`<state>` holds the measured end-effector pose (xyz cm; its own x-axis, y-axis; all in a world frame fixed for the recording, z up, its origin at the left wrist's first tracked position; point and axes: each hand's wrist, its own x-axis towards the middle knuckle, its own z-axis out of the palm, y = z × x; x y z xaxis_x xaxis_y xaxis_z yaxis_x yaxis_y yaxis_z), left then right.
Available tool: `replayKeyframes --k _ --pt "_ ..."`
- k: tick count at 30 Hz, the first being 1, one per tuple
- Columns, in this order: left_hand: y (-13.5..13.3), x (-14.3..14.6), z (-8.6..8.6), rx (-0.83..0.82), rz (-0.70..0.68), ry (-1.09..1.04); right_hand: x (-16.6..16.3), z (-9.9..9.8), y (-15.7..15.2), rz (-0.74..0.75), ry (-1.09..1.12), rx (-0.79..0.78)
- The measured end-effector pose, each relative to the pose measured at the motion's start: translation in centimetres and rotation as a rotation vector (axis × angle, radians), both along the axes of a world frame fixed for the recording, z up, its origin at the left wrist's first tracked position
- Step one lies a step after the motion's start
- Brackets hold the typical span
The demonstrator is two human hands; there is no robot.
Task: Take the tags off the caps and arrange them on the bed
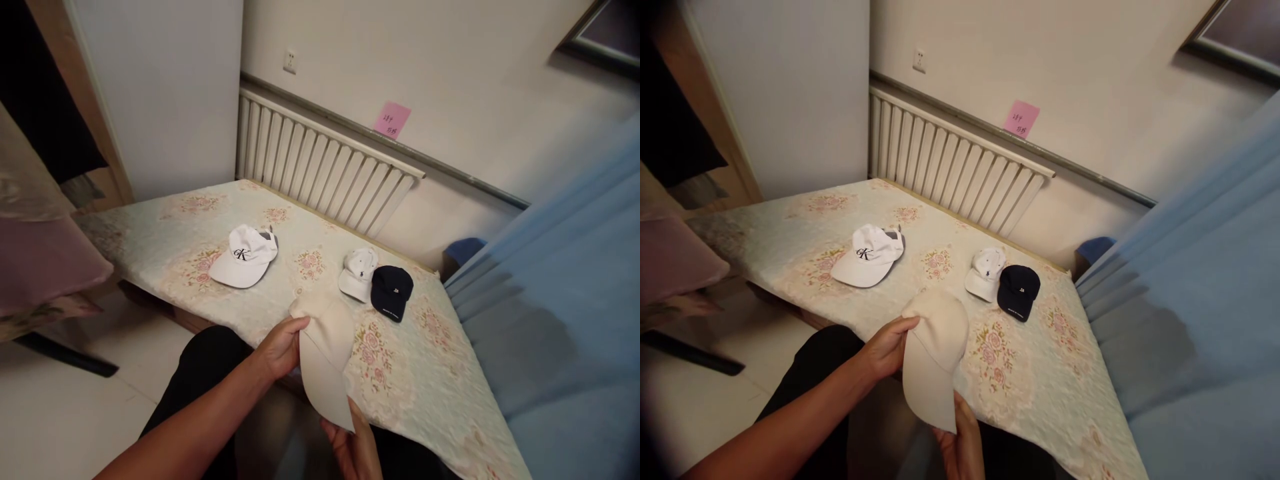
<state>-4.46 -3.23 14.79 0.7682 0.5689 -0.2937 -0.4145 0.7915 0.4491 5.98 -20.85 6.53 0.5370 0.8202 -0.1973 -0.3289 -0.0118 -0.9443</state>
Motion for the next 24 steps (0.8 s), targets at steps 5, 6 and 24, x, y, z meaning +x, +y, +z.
replayKeyframes --k 5,6,24 --pt "-0.6 0.0 -0.7 0.024 -0.057 -0.066 0.0 -0.6 0.2 0.056 0.088 -0.014" --pt "-0.7 -0.1 -0.7 0.034 -0.077 -0.089 0.1 -1.0 0.2 0.045 0.111 -0.012" --pt "-0.2 0.2 -2.5 -0.083 -0.294 -0.184 3.0 -1.4 -0.7 -0.235 0.389 0.123"
